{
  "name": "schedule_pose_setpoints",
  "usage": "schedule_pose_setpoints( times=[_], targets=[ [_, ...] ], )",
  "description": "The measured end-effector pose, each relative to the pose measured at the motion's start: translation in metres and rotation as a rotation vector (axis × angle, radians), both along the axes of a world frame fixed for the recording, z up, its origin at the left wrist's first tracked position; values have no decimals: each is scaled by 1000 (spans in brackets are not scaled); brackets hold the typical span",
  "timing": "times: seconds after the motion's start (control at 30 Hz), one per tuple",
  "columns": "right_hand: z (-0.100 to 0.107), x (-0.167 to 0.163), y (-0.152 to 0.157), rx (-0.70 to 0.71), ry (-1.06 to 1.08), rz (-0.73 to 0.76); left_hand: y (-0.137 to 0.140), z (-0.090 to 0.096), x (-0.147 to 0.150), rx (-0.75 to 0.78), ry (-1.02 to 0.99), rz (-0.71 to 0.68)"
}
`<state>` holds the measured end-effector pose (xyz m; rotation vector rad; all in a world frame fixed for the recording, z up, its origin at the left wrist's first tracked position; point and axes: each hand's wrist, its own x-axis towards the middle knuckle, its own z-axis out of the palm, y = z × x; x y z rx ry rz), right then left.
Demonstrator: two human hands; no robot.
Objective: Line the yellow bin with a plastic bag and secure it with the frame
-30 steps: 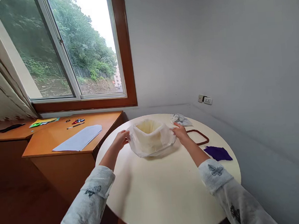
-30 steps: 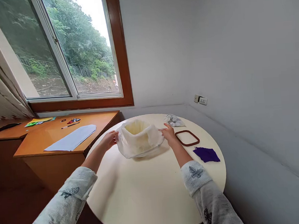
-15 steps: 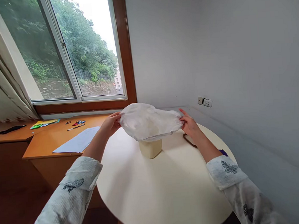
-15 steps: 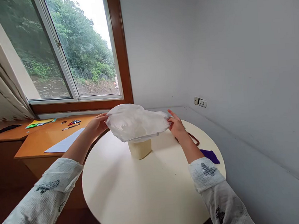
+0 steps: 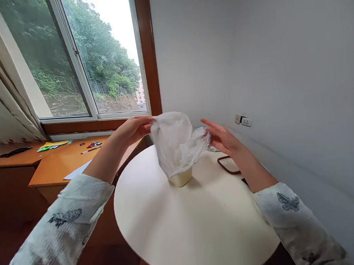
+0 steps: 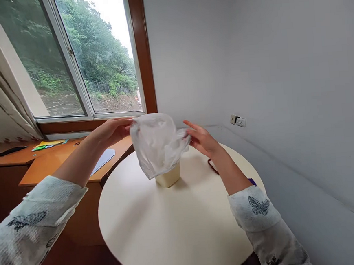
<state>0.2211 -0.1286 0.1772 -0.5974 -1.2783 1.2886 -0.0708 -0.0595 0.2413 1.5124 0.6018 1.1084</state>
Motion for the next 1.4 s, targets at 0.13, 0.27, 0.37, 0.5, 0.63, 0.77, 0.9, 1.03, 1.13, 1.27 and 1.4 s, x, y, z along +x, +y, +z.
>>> schedule_pose_setpoints(
  times=[0.13,0.27,0.37,0.5,0.63,0.77,0.9,1.03,1.13,1.27,1.4],
  targets=[
    [22,-49,-9,62,-321,1,-27,18,52,45,-7,-157],
    [20,-77,3,183,-426,-259,-51,24,77,184,82,-249],
    [19,-73,18,149,-424,-465,-60,22,78,341,146,-191],
    [37,-33,33,112,-221,-651,-48,3,66,492,107,118],
    [66,26,42,223,69,-763,-28,-39,52,504,317,328],
    [76,79,44,297,49,-876,-19,-91,47,445,654,330],
    [63,114,44,244,-25,-1008,-17,-128,50,433,868,358],
    [42,135,44,126,-19,-1109,-17,-143,55,448,893,425],
    [29,145,44,76,-47,-1171,-16,-145,55,411,876,423],
    [21,156,45,40,-160,-1241,-12,-148,50,340,849,411],
    [17,162,44,40,-248,-1308,-7,-156,42,297,803,400]
  ],
)
